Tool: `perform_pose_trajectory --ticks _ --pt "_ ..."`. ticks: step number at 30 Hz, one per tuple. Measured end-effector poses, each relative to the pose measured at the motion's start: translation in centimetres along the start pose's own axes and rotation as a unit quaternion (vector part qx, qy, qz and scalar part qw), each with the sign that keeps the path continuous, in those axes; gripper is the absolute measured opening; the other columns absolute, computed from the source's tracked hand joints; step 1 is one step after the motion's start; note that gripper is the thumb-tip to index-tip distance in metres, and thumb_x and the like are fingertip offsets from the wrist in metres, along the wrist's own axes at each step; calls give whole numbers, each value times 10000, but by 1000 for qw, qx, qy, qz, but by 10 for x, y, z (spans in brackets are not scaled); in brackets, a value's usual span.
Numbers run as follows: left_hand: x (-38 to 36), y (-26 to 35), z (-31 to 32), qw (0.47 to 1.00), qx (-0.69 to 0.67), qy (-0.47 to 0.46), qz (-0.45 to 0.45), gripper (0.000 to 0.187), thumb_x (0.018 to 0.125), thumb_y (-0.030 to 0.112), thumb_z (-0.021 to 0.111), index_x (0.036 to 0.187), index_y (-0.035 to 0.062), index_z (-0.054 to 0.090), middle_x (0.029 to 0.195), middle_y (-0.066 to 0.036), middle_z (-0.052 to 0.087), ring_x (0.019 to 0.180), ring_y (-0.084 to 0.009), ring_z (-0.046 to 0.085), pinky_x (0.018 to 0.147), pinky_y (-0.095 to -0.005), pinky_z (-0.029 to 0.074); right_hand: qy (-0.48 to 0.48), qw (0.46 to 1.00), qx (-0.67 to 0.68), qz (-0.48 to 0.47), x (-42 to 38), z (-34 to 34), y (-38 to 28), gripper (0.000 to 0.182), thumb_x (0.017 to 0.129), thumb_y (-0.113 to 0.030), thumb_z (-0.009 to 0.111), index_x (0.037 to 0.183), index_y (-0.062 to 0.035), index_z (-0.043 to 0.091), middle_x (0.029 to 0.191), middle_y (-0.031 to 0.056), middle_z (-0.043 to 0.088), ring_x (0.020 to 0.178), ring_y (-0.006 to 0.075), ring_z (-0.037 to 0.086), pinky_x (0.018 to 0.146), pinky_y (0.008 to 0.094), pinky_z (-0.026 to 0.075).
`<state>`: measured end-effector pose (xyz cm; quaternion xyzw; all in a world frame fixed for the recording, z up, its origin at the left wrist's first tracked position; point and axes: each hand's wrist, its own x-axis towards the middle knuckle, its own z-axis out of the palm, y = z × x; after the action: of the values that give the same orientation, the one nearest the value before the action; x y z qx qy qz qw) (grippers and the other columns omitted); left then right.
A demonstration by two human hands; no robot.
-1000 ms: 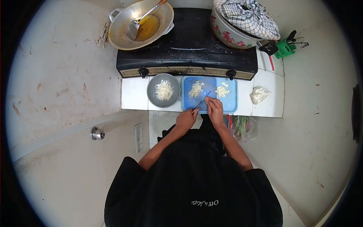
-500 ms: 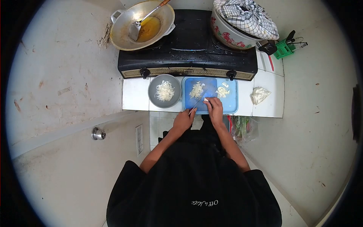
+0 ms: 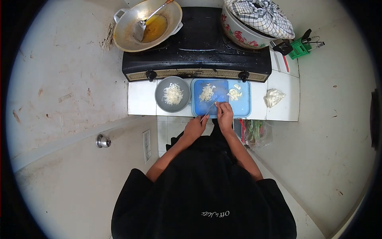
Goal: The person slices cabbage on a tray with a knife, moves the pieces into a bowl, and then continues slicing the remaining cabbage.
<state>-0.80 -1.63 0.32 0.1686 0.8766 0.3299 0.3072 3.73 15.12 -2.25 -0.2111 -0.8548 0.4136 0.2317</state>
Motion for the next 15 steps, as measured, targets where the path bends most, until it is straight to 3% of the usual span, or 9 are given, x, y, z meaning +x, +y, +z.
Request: perform_pose_trajectory --ticks 15 --pt "-4 16 9 999 37 12 -7 534 1057 462 479 954 -45 612 757 -330 662 744 -526 666 654 -611 527 -7 999 -36 -1 2 1 0 112 894 61 633 980 30 699 887 173 630 808 346 636 747 397 517"
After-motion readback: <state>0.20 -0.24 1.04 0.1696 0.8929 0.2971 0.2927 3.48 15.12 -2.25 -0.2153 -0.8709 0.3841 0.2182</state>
